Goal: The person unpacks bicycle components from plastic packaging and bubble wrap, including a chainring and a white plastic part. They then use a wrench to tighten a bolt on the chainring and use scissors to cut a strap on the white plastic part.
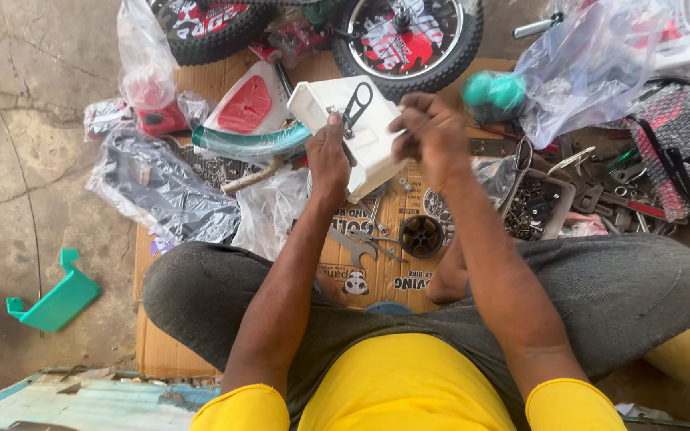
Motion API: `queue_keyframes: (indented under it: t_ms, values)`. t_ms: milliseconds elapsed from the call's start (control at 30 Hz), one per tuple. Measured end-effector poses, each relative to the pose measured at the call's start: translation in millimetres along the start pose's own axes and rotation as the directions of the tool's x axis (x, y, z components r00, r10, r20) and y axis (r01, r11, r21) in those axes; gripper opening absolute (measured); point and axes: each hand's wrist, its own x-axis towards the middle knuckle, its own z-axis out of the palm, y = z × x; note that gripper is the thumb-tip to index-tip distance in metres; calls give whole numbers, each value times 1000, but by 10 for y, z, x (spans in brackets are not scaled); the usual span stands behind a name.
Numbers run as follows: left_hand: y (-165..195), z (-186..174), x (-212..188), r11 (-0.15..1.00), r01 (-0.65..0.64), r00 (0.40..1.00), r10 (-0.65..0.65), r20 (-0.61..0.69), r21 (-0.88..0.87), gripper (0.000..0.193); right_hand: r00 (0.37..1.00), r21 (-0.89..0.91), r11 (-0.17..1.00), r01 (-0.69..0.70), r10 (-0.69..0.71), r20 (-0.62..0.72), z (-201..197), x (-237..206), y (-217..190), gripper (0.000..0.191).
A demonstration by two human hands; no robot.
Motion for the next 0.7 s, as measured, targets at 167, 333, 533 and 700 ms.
queue_keyframes:
  t_ms: [167,333,533,700]
  values:
    - [6,12,-26,1000,-25,1000,25,11,5,49,937,-498,797,342,-331,114,246,-78,174,12]
    - [-87,-35,-85,998,-21,999,18,43,65,50,936,-638,689,342,-313,163,261,-62,290,15]
    - [-114,-2,-164,999,13,995,-17,94,50,48,786,-698,427,575,-524,328,310,-78,344,7]
    - [-55,-16,-190,997,30,996,-35,84,66,51,790,-722,386,575,-493,365,274,-21,402,6]
